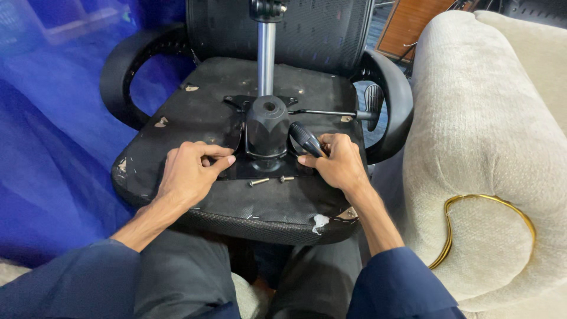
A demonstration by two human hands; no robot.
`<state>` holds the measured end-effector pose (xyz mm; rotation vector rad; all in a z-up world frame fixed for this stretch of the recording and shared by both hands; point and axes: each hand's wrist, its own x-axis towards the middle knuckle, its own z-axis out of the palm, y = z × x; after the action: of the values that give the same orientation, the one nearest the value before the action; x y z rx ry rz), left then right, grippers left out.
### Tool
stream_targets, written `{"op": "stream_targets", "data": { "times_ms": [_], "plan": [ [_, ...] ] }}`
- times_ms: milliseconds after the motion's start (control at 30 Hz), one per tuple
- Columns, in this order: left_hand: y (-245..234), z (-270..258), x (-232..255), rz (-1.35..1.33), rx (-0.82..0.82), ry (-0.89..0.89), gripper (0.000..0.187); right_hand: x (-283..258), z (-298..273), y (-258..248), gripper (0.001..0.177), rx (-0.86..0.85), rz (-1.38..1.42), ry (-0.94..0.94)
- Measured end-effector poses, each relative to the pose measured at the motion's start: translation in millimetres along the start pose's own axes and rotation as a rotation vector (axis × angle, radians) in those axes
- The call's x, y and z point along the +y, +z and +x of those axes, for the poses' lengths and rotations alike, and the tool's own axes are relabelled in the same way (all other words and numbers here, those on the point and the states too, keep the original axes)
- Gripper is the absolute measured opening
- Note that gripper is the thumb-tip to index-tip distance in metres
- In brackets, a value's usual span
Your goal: The person uses a screwdriver to loosen and remove screws from the base of an office chair. They unscrew fasteners one by one and place them on the chair seat, then remove the central mounting component.
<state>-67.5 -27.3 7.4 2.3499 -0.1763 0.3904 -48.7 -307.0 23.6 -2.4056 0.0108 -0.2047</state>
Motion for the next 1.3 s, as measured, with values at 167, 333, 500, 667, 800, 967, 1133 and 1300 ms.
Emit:
{"op": "stream_targets", "data": {
  "times_ms": [167, 333, 500, 667, 800, 967, 1133, 1300],
  "plan": [
    [-1, -3, 3, 0.01, -0.007, 0.002, 0.026, 1, -5, 0, 0.031, 0.017, 0.047, -0.027],
    [-3, -5, 7, 0.054, -0.016, -0.004, 0.026, -2, -12, -1, 0.031, 0.033, 0.047, -0.012],
    [-2, -12, 9, 0.066, 0.078, 0.115, 0.021, -10, -22, -5, 0.034, 0.086, -0.016, -0.111],
    [-1, -14, 11, 0.096, 0.131, 0.211, 0.019, -20, -41, -2, 0.036, 0.201, -0.075, -0.132],
    [-2, -15, 9, 0.072, 0.111, 0.168, 0.02, -25, -48, 3, 0.033, 0.201, -0.142, -0.139],
    [0, -9, 5, 0.116, 0.089, 0.234, 0.025, -24, -43, 1, 0.038, 0.187, -0.234, -0.202],
    [4, 9, -2, 0.18, -0.018, 0.235, 0.028, -17, -20, -2, 0.049, 0.129, -0.306, -0.301],
    [14, 34, -3, 0.276, -0.116, 0.261, 0.027, -8, -1, 9, 0.055, 0.211, -0.361, -0.383]
  ]
}}
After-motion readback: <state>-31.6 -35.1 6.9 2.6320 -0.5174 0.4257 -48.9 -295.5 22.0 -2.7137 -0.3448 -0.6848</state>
